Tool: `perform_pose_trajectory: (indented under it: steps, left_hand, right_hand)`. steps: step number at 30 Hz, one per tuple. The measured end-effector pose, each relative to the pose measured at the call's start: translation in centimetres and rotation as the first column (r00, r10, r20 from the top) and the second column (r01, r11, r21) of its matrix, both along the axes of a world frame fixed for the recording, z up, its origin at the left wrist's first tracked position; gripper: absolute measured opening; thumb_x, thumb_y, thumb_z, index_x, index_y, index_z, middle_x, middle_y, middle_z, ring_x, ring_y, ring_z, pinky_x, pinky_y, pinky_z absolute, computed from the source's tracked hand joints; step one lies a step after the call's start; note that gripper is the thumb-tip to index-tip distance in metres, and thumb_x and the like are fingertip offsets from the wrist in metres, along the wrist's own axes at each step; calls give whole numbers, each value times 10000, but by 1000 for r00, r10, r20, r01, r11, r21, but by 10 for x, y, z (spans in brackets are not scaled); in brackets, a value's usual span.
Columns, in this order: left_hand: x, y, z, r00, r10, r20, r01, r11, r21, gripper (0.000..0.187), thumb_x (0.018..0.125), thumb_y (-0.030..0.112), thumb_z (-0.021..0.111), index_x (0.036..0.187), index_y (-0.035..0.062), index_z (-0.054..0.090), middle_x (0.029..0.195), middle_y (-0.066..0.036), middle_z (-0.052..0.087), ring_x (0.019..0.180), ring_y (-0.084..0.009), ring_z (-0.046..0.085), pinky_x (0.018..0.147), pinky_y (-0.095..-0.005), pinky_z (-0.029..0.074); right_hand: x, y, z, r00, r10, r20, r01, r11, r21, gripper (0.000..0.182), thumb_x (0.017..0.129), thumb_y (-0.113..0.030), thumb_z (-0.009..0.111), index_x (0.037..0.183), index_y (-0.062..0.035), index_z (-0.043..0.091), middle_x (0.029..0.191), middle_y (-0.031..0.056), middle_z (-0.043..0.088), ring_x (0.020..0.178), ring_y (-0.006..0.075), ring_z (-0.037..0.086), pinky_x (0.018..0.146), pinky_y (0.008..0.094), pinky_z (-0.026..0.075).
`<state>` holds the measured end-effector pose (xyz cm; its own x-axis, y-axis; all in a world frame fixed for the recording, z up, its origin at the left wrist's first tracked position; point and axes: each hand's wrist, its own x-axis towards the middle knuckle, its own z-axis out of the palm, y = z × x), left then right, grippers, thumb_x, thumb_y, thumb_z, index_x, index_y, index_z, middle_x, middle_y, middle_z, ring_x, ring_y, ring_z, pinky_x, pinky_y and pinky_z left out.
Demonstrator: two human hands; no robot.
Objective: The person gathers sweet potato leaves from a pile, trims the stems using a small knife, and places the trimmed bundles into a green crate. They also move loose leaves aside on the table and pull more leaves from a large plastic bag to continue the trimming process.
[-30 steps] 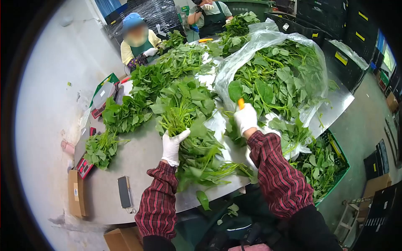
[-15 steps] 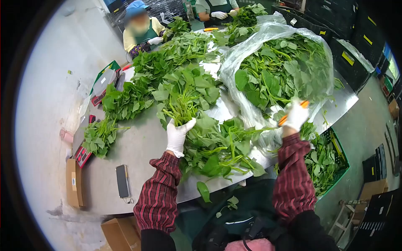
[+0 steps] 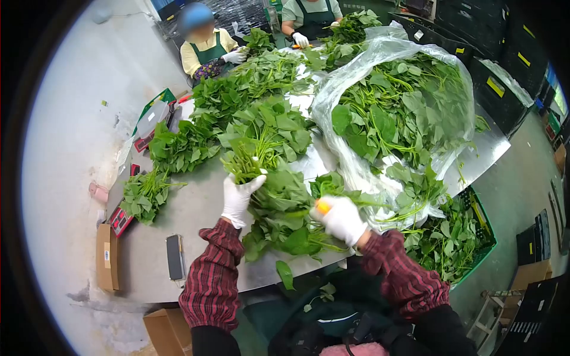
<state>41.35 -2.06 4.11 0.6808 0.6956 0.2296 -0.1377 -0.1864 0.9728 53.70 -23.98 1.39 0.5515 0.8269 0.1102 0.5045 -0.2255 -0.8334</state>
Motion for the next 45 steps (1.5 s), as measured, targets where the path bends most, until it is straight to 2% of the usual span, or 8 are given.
perform_pose_trajectory:
  steps: [2,14,19,23,27,32,36,45]
  left_hand:
    - [-6,-9,30,992,-41,-118,48,998,52,403,737,61,751,1095,-24,587,932,-65,661,844,-121,610,813,-258,480]
    - [36,-71,4,855,113,-506,369,554,746,387,619,217,766,956,61,654,808,-132,654,760,-306,631,700,-362,493]
    - [26,-50,-13,926,-18,-377,225,827,515,348,629,161,767,934,35,656,791,-128,667,725,-260,643,696,-323,496]
    - [22,-49,-14,930,-103,-352,234,906,353,313,680,93,759,958,7,644,792,-71,674,729,-154,640,703,-285,502]
    - [16,-28,2,986,-33,-163,51,993,103,273,731,17,722,977,-15,607,901,-63,657,773,-135,625,732,-267,508]
    - [-18,-2,83,949,314,-8,-195,611,767,294,676,-18,683,959,33,625,828,-82,644,763,-212,616,713,-317,482]
    - [-36,-65,87,990,121,-74,63,93,994,258,655,71,594,911,58,620,860,-106,632,844,-304,602,782,-412,465]
    - [-12,-134,-11,930,-118,-349,365,166,916,295,648,110,621,930,33,582,1211,-200,548,1113,-351,530,976,-454,397]
  right_hand:
    - [23,3,27,927,-51,-371,48,999,-18,252,794,-292,643,774,-41,621,610,93,603,543,224,598,536,333,463]
    - [32,-2,13,732,-31,-681,275,927,253,214,794,-219,652,782,-8,615,592,14,546,487,85,518,452,264,441]
    - [20,-69,20,995,77,-69,-77,997,-7,377,770,-326,694,956,-11,600,737,118,604,659,227,609,578,319,493]
    - [-11,-86,-60,857,228,462,-185,973,-136,488,766,-303,693,1088,19,517,852,204,610,783,364,617,656,394,497]
    - [3,-72,-61,922,207,327,-58,909,-413,272,797,-255,604,909,-7,595,786,205,638,704,352,634,606,416,494]
    - [22,-61,-77,892,125,434,36,938,-345,191,755,-202,620,687,-26,647,616,145,630,543,311,621,519,409,484]
    - [39,-48,-50,966,26,-256,-107,946,-305,302,687,-278,711,702,18,650,526,64,584,476,188,582,475,330,470]
    - [19,-43,-44,551,98,-829,-153,988,15,250,776,-304,706,762,-64,639,584,-15,529,471,71,421,442,247,364]
